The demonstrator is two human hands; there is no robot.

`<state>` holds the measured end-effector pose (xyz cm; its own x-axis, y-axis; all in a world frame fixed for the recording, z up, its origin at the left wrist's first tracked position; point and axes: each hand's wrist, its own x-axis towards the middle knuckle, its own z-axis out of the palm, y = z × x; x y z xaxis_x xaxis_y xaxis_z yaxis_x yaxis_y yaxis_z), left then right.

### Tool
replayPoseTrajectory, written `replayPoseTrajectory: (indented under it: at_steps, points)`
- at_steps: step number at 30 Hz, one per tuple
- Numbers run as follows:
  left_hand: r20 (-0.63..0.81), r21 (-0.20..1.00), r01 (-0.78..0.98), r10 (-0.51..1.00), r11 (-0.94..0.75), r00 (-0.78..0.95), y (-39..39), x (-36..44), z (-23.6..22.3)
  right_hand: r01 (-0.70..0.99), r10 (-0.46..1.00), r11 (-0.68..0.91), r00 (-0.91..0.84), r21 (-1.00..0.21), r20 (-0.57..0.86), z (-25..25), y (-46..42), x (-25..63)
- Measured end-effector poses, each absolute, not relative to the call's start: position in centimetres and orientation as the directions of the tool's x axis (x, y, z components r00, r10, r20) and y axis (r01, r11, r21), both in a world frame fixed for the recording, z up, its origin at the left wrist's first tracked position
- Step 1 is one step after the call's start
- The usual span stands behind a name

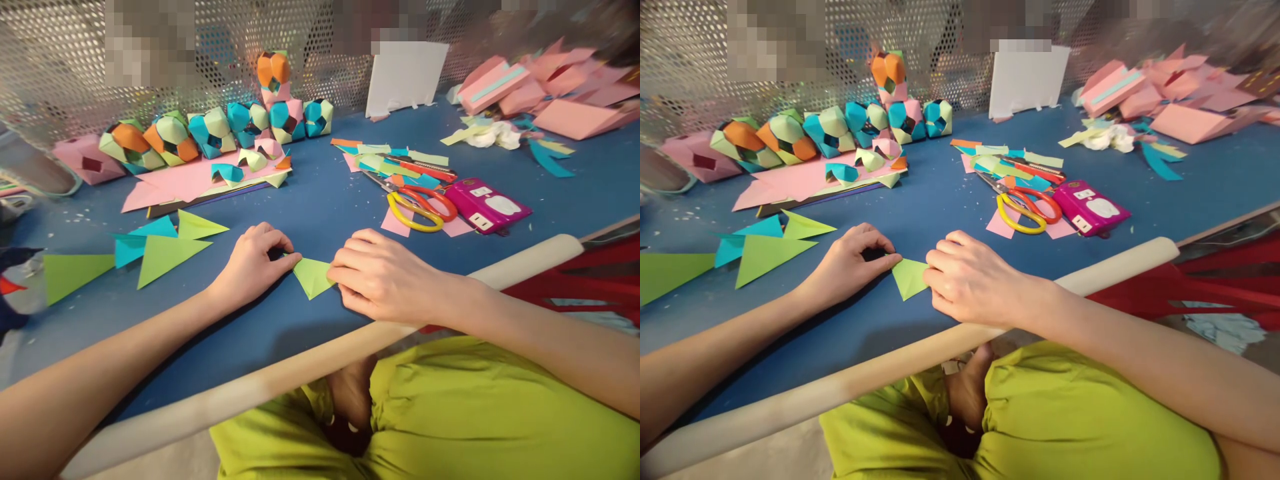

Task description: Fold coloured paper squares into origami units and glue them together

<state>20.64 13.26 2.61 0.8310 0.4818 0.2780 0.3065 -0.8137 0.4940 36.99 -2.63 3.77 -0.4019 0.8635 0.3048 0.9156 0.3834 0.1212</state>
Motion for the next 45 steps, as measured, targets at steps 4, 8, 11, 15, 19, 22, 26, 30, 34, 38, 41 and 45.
replayPoseTrajectory:
  at_steps: [4, 8, 11, 15, 19, 22, 26, 30, 34, 38, 41, 45]
  points:
    - [0.322, 0.439, 0.232, 0.393, -0.868, 0.861, 13.0, 20.5, 2.8, 0.916, 0.854, 0.378, -0.402, 0.136, 0.329, 3.4, -2.5, 36.7]
    - [0.274, 0.439, 0.163, 0.304, -0.884, 0.912, 13.0, 20.3, 2.9, 0.903, 0.835, 0.412, -0.427, 0.120, 0.348, 3.0, -2.2, 36.2]
    - [0.254, 0.439, 0.146, 0.278, -0.886, 0.926, 13.0, 20.3, 2.9, 0.896, 0.819, 0.432, -0.438, 0.103, 0.370, 2.8, -2.0, 35.9]
    - [0.262, 0.428, 0.096, 0.226, -0.898, 0.938, 13.0, 20.3, 2.9, 0.886, 0.794, 0.455, -0.449, 0.088, 0.409, 2.5, -1.8, 35.5]
    - [0.264, 0.421, 0.050, 0.175, -0.906, 0.949, 12.9, 20.2, 3.0, 0.888, 0.788, 0.453, -0.442, 0.081, 0.428, 2.4, -1.7, 35.6]
    - [0.259, 0.446, 0.024, 0.155, -0.895, 0.953, 12.9, 20.2, 3.2, 0.904, 0.796, 0.420, -0.411, 0.084, 0.445, 2.5, -1.6, 36.0]
    - [0.231, 0.606, -0.009, 0.165, -0.795, 0.959, 12.9, 20.2, 3.9, 0.936, 0.813, 0.351, -0.300, -0.010, 0.500, 2.3, -1.3, 36.6]
    - [0.199, 0.704, 0.016, 0.219, -0.710, 0.955, 12.8, 20.0, 4.3, 0.932, 0.838, 0.286, -0.129, -0.224, 0.530, 2.1, -1.0, 37.0]
    - [0.180, 0.694, 0.168, 0.395, -0.700, 0.901, 12.2, 20.0, 4.2, 0.813, 0.853, 0.249, 0.073, -0.526, 0.517, 2.5, -0.7, 36.8]
    - [0.108, 0.821, 0.268, 0.599, -0.504, 0.794, 11.7, 20.2, 3.8, 0.578, 0.904, 0.145, 0.252, -0.803, 0.345, 2.9, -0.5, 36.4]
    - [-0.006, 0.960, 0.181, 0.631, -0.212, 0.776, 11.3, 20.4, 3.6, 0.412, 0.939, 0.081, 0.275, -0.908, 0.208, 2.9, -0.3, 36.2]
    - [-0.098, 0.995, 0.093, 0.606, 0.040, 0.789, 10.8, 20.4, 3.4, 0.347, 0.940, 0.085, 0.283, -0.934, 0.191, 2.7, -0.2, 36.3]
